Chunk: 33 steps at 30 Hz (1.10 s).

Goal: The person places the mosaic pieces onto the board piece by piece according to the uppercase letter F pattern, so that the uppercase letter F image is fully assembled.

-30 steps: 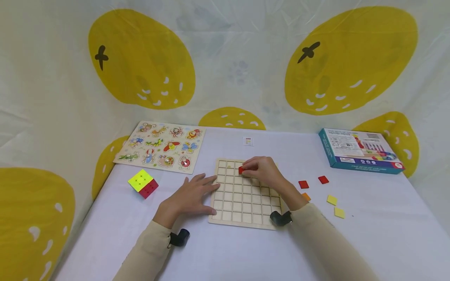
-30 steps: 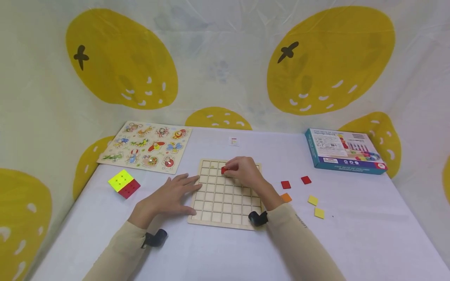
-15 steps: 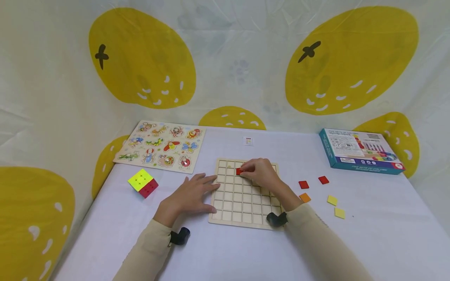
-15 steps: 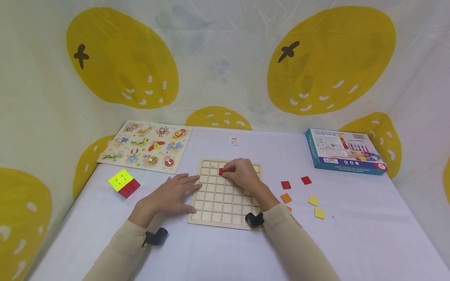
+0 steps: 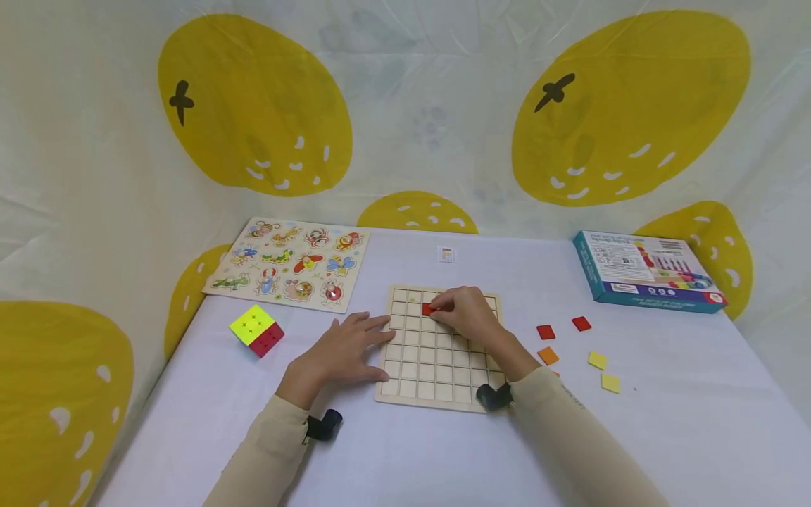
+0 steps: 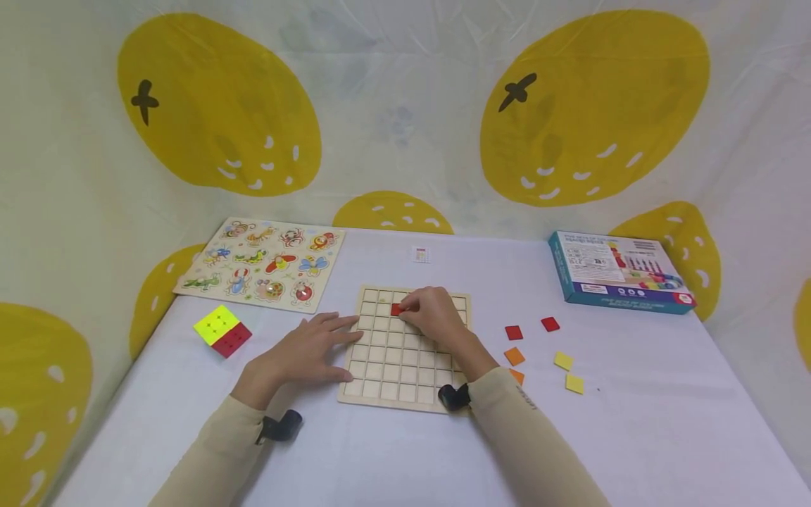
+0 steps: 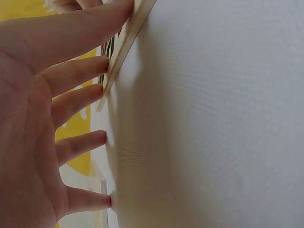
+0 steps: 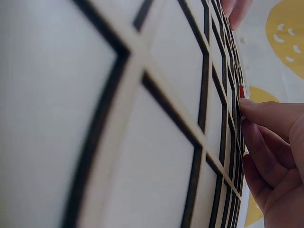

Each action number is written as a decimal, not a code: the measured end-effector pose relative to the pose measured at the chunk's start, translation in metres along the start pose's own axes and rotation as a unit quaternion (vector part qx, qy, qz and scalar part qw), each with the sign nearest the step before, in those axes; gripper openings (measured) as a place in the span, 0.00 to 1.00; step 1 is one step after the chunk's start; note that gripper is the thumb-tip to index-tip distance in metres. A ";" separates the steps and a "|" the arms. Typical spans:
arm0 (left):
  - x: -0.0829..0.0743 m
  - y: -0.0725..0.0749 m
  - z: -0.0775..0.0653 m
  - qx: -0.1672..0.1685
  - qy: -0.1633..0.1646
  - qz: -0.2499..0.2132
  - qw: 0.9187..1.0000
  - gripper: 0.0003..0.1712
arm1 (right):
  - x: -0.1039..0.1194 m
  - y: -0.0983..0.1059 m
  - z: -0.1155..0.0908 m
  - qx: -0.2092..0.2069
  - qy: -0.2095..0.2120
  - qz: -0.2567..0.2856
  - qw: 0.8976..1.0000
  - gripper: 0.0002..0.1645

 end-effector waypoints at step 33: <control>0.001 0.000 0.000 -0.002 0.006 0.009 1.000 0.43 | 0.000 0.029 -0.010 -0.011 0.015 0.043 0.999 0.13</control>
Point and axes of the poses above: each hand's wrist, its own z-axis towards the middle knuckle, its own y-axis out of the back of the hand, x = y × z, the point moved 8 cm from there along z, towards the middle knuckle
